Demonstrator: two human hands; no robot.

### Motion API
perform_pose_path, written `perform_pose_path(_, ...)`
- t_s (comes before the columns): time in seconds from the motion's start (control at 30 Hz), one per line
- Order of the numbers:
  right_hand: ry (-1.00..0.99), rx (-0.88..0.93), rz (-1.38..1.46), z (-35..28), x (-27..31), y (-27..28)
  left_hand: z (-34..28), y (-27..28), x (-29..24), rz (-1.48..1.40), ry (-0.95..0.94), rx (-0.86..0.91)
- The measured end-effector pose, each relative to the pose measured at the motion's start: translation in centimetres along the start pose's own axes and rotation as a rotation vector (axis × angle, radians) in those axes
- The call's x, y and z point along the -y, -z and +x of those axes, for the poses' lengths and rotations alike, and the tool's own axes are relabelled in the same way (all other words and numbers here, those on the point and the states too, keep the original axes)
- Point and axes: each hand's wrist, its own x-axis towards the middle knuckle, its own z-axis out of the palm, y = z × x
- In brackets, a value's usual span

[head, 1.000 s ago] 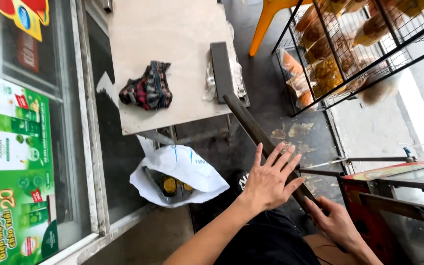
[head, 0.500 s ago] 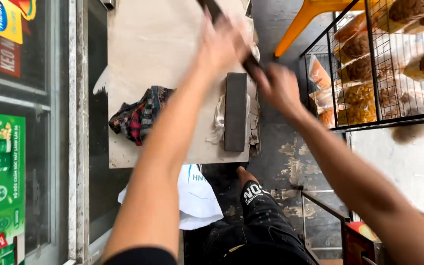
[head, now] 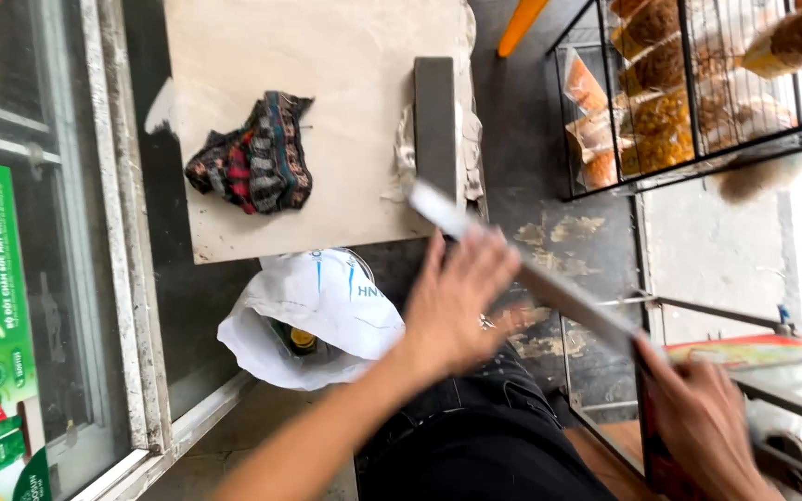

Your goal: Carving meat from a vertical rotisserie using a knife and tongs for sandwich preparation.

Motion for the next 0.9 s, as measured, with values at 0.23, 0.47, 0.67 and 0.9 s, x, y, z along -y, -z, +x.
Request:
perform_pose_path(0.23,-0.588,0.474,0.852,-8.0,-2.0,0.3,-2.3,-0.8,-4.6,-0.277,-0.051,0.171)
perform_pose_path(0.47,-0.222,0.397,0.729,21.3,10.6,4.3,16.5,3.4,17.5,0.087,-0.030,-0.128)
perform_pose_path(0.67,0.184,-0.351,0.661,42.6,20.7,10.8,24.3,8.3,30.6,0.360,0.104,-0.464)
perform_pose_path(0.9,0.306,-0.540,0.150,24.2,10.7,3.2,11.6,5.8,18.3,0.295,0.123,-0.241)
